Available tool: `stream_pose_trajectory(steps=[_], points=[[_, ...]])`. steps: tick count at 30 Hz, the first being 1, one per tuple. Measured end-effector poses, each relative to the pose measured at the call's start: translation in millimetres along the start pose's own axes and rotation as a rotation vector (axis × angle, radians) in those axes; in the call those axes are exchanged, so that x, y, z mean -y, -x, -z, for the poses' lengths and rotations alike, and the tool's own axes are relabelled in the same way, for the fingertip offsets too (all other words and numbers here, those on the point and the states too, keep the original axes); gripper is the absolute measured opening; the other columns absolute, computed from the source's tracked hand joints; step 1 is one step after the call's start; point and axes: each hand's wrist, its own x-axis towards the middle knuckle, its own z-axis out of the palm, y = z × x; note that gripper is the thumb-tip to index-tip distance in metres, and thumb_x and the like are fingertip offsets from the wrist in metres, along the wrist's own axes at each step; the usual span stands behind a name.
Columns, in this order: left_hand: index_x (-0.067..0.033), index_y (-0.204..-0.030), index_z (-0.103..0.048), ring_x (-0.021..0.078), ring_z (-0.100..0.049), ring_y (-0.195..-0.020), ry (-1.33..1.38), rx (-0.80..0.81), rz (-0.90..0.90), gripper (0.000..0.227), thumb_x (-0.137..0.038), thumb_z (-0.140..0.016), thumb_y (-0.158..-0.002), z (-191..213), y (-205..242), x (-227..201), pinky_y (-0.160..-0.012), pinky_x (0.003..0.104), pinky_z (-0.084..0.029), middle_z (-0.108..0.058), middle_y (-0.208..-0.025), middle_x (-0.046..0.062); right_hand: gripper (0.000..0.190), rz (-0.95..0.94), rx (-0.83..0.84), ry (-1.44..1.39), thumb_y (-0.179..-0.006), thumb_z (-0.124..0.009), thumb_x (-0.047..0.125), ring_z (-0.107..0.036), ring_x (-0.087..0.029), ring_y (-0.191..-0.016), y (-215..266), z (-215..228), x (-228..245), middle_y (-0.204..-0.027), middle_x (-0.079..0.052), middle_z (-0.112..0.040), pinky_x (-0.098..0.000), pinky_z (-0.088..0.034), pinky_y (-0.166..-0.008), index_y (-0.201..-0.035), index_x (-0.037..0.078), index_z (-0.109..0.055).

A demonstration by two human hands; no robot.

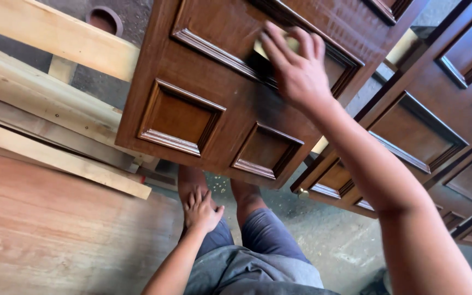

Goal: Sanding the surfaces of multiple wooden doors using sandpaper to prepare them for finishing.

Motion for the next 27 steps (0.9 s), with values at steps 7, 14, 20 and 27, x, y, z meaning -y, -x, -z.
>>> stream_pose_trajectory(steps=[7,14,20,27], points=[[-0.024,-0.153,-0.042,0.0378,-0.018,-0.155,-0.008,-0.05,0.004,0.078,-0.065,-0.052,-0.087,-3,-1,-8,-0.121,0.058,-0.019,-0.019,-0.17,0.012,0.052,0.025,0.004,0.017,-0.104,-0.045,0.011,-0.048,-0.036,-0.135,-31,-15,17,-0.16,-0.015,-0.044,-0.0538,-0.034,-0.103,-0.154,0.0,-0.045],[-0.0248,-0.149,-0.05,0.0375,-0.019,-0.156,0.091,-0.056,-0.007,0.072,-0.061,-0.057,-0.087,3,-3,-5,-0.121,0.059,-0.02,-0.023,-0.169,0.011,0.051,-0.058,-0.018,-0.02,-0.097,-0.049,-0.004,-0.053,-0.044,-0.129,74,-6,-32,-0.159,-0.023,-0.047,-0.0568,-0.04,-0.102,-0.148,-0.007,-0.055],[-0.0249,-0.146,-0.053,0.0362,-0.021,-0.155,-0.008,-0.006,0.016,0.067,-0.059,-0.054,-0.089,10,0,-9,-0.121,0.057,-0.022,-0.022,-0.17,0.007,0.05,0.032,-0.092,-0.055,-0.101,-0.05,0.011,-0.049,-0.038,-0.135,-51,-44,15,-0.161,-0.015,-0.042,-0.0527,-0.047,-0.108,-0.15,-0.001,-0.051],[-0.0228,-0.138,-0.061,0.035,-0.025,-0.153,-0.025,-0.037,0.005,0.061,-0.056,-0.053,-0.087,3,-6,-7,-0.121,0.057,-0.023,-0.027,-0.168,0.007,0.047,0.011,-0.074,-0.149,-0.103,-0.044,0.015,-0.049,-0.039,-0.131,-69,-33,17,-0.15,-0.018,-0.054,-0.0507,-0.044,-0.105,-0.147,-0.001,-0.049]])
